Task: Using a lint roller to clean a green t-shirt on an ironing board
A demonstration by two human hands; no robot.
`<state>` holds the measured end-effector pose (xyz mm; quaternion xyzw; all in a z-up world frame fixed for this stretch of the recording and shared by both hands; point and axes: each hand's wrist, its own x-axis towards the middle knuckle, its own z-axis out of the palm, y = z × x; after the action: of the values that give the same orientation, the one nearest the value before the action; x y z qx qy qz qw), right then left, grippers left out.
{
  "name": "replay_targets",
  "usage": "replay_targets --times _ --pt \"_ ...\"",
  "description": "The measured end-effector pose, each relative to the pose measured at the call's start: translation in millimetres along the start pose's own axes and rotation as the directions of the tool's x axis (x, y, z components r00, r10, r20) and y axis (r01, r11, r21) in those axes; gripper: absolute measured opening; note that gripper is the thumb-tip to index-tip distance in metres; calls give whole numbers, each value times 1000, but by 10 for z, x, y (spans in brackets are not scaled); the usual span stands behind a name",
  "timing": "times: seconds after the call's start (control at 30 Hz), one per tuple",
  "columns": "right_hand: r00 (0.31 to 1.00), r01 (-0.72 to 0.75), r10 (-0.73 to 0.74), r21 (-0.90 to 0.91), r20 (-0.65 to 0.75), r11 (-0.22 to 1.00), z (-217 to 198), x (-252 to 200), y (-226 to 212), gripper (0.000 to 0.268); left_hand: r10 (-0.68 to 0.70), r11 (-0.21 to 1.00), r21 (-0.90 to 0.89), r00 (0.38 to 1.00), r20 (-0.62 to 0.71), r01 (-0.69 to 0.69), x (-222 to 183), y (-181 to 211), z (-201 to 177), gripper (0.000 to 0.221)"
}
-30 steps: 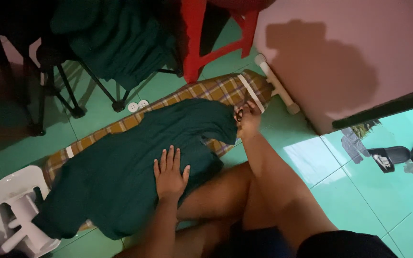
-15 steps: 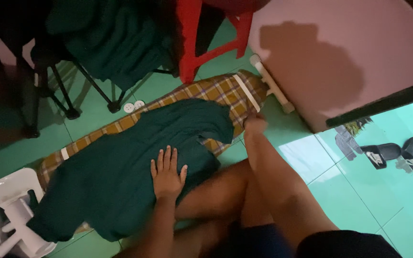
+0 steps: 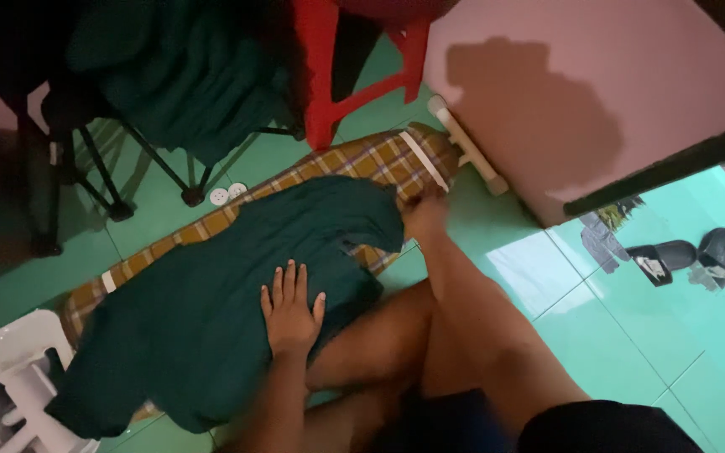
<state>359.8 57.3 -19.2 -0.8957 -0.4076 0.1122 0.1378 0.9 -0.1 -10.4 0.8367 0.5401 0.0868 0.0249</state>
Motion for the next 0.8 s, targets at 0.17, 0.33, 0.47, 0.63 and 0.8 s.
replay_targets --times 0.17,0.33,0.47,0.63,0.8 --pt "986 162 -162 3 -30 987 506 -17 154 42 16 999 39 999 -38 -15 28 11 -23 66" --pt "957 -159 101 198 273 967 -359 52 -143 64 2 999 -49 999 42 0 34 -4 4 70" --pt "987 -57 45 -68 -157 996 -392 343 240 46 17 1000 15 1000 -12 -17 15 10 46 68" --pt "724 570 -445 93 -527 817 -276 142 -292 109 -64 996 -50 993 100 70 82 52 -158 69" --pt "922 303 -310 68 233 951 139 -113 -765 58 4 974 -227 1000 -17 -7 49 -50 8 70"
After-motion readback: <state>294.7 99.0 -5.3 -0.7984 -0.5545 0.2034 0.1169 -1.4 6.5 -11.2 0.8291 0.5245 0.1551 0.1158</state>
